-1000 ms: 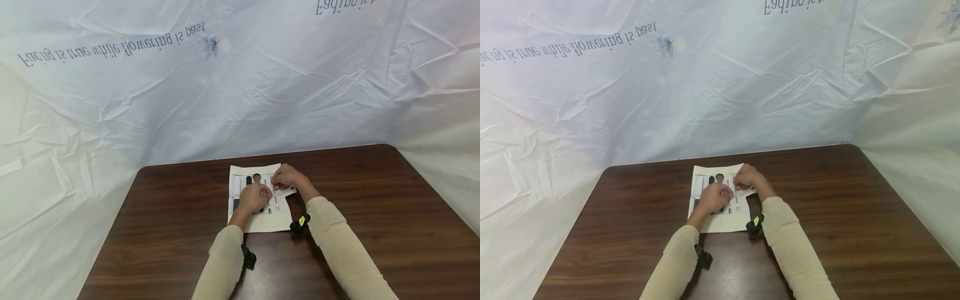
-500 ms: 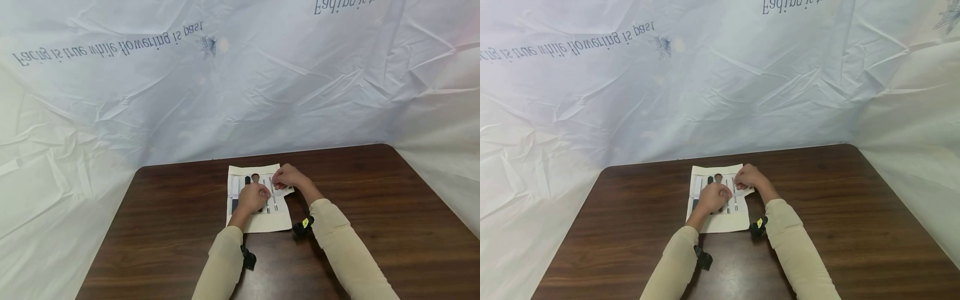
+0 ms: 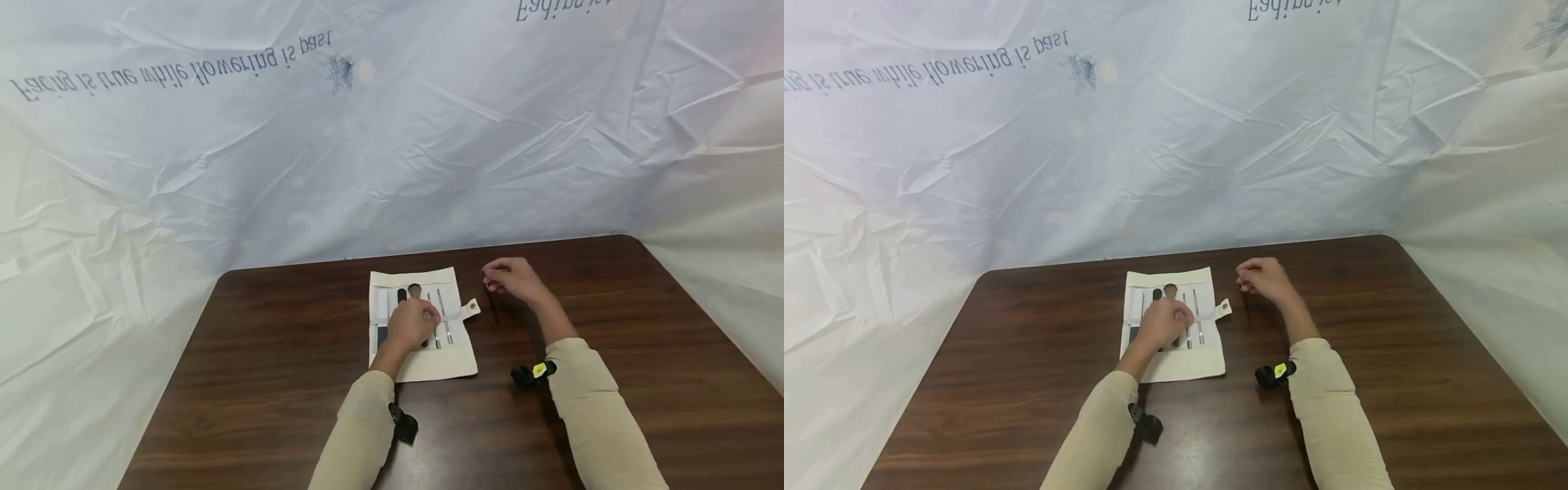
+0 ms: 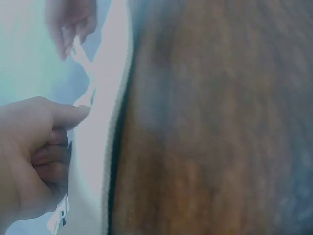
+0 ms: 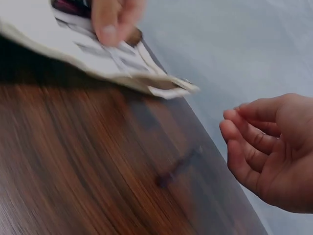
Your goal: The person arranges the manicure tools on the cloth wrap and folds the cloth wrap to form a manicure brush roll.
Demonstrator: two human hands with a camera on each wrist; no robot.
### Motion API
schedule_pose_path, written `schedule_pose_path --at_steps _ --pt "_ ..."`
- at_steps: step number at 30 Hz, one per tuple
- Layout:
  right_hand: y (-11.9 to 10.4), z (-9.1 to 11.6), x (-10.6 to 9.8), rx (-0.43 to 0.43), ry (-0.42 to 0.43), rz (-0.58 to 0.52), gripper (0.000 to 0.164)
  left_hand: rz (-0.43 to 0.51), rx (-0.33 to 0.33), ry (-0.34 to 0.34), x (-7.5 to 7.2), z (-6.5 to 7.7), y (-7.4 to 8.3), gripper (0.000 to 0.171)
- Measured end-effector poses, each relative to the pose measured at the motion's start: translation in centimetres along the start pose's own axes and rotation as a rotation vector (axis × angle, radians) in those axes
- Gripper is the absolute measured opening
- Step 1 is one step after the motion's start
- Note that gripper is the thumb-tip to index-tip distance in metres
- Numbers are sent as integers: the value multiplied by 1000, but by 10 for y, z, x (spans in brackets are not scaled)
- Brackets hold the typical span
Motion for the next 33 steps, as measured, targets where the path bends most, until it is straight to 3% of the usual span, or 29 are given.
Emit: schedule_pose_path --at_steps 6,11,17,27,33 --pt "12 2 -15 38 46 145 32 9 13 24 -2 -3 5 12" --pt "18 -3 -11 105 40 276 32 1 81 26 0 -6 13 15" --pt "12 -7 -3 179 28 431 31 -76 81 21 4 -8 18 15" --pt "6 -10 2 161 -31 446 27 -147 47 13 8 -9 20 13" --pt "4 -15 7 27 26 336 24 -109 28 11 9 -9 18 11"
Point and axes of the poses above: each hand's wrist, its own z-axis away from the middle knuckle, its own x-axis out of the palm, y = z × x, the point moved 3 cm from there along -z, towards the middle knuckle, and after that the axes turned 12 degrees about -z, right-handed, at the moved point
